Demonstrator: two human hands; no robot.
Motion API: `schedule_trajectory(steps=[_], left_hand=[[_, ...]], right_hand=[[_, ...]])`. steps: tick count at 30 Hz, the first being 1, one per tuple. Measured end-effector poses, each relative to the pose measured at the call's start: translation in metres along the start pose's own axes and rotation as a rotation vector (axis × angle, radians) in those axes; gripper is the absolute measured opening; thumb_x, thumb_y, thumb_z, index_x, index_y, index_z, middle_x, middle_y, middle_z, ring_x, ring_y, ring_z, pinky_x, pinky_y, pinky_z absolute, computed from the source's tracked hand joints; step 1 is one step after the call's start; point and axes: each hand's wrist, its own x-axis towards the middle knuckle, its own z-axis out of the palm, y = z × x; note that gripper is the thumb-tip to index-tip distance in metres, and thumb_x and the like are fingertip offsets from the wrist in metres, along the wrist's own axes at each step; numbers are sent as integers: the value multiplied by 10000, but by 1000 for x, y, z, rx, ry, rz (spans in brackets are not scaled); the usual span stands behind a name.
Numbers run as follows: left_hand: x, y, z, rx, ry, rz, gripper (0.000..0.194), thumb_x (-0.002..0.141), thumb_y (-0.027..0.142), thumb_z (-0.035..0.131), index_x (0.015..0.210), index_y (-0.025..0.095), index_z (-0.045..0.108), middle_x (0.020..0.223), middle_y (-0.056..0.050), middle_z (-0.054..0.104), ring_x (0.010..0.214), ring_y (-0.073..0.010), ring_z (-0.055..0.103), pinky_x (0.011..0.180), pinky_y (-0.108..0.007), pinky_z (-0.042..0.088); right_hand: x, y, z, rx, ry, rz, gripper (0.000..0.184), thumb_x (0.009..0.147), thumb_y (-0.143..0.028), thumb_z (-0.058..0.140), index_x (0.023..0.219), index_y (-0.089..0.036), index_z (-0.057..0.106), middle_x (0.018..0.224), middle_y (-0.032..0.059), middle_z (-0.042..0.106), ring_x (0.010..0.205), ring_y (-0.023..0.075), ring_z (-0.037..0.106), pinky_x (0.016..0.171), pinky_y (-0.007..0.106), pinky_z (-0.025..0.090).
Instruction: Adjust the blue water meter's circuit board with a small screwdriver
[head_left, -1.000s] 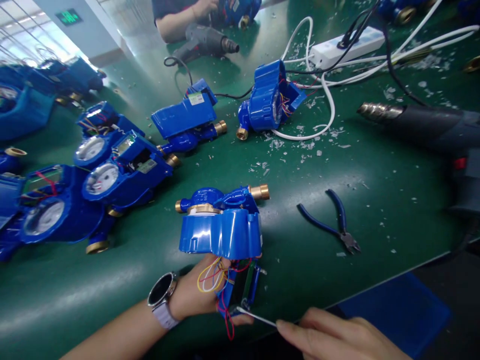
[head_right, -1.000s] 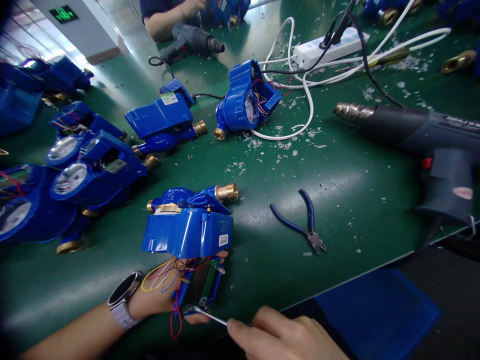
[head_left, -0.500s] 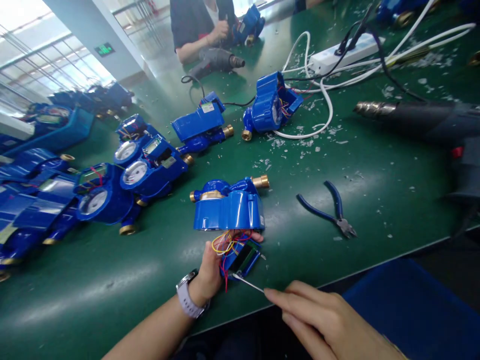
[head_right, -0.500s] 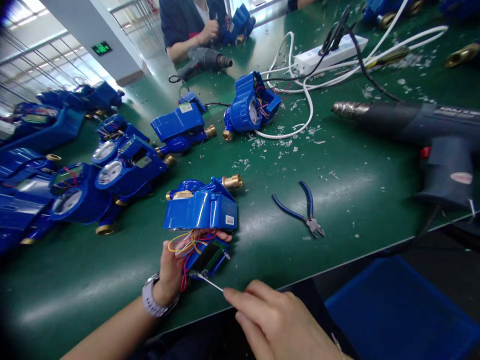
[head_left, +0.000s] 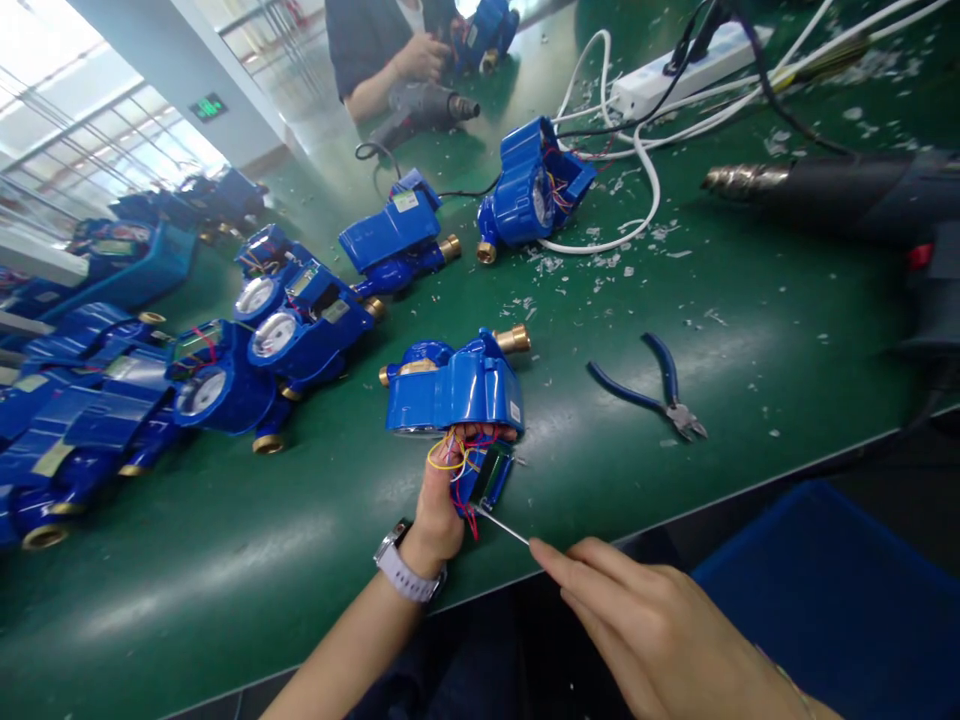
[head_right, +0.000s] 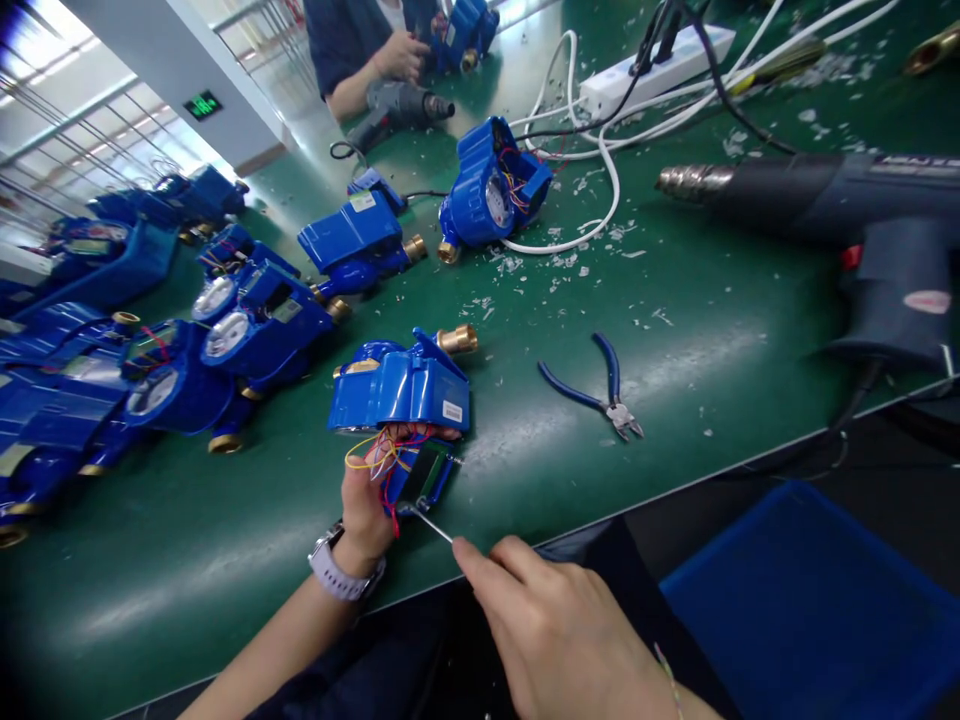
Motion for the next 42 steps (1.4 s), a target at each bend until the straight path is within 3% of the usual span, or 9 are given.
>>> schedule_trajectory(steps=[5, 10, 15, 21, 26, 28, 32, 37, 42], left_hand=[[-4, 9, 20, -210, 28, -98, 579, 807, 692, 556, 983, 167, 724, 916, -91, 759, 870, -288, 719, 886, -446, 552], [-5, 9, 36, -303, 107, -109, 506, 791, 632, 612, 908, 152, 718, 855, -94, 761, 829, -274, 725, 795, -403, 579], [-3, 5, 35, -357, 91, -76, 478, 824, 616, 584, 871, 165, 735, 844, -75, 751, 815, -265, 721, 793, -418, 590], [-5, 5, 34, -350, 78, -82, 473, 836, 604, 567, 881, 164, 735, 848, -86, 741, 828, -259, 711, 804, -402, 583], [-6, 6, 36, -310, 99, -75, 401, 817, 561, 609, 852, 174, 705, 821, -67, 729, 802, -259, 706, 765, -397, 578], [-6, 6, 36, -302, 108, -64, 394, 815, 557, 616, 845, 174, 700, 833, -65, 719, 809, -263, 705, 788, -412, 575], [-7, 5, 32, -282, 58, -15, 429, 869, 573, 547, 894, 178, 713, 848, -65, 719, 828, -253, 699, 824, -404, 565], [-8, 6, 30, -209, 60, -28, 434, 862, 598, 533, 878, 202, 712, 855, -61, 722, 847, -268, 689, 838, -432, 556], [-6, 5, 30, -209, 30, -34, 421, 892, 550, 503, 908, 192, 724, 854, -74, 722, 835, -263, 690, 828, -419, 557]], right_hand=[[0, 0, -5, 14, 44, -11, 495, 865, -17, 336, 1271, -141, 590, 932, 67, 668, 662, 147, 669, 630, 217, 592], [-3, -4, -14, -193, 39, -98, 613, 729, 38, 318, 1270, -93, 575, 879, 61, 659, 560, 153, 647, 451, 232, 549], [-2, -9, -13, -313, 59, -131, 598, 746, 55, 287, 1246, -89, 582, 819, 48, 643, 512, 151, 636, 373, 233, 495], [-1, -8, -10, -169, 23, -49, 578, 776, 36, 312, 1268, -113, 577, 876, 49, 653, 566, 136, 648, 507, 199, 558], [-2, -12, -11, -368, 67, -147, 546, 797, 43, 289, 1222, -64, 615, 774, 62, 643, 470, 165, 611, 365, 246, 504], [0, -13, -11, -254, 86, -97, 520, 813, 31, 288, 1181, -70, 642, 784, 64, 657, 487, 156, 622, 382, 232, 508], [1, -10, -9, 44, 98, 17, 452, 843, -5, 335, 1142, -91, 663, 869, 73, 684, 713, 147, 687, 631, 187, 574], [1, -9, -10, -269, 26, -134, 595, 735, 47, 308, 1233, -44, 620, 818, 100, 658, 493, 187, 623, 370, 270, 500], [4, -9, -8, 218, 107, 102, 425, 870, -38, 368, 1161, -113, 669, 824, 57, 680, 711, 157, 679, 657, 209, 582]])
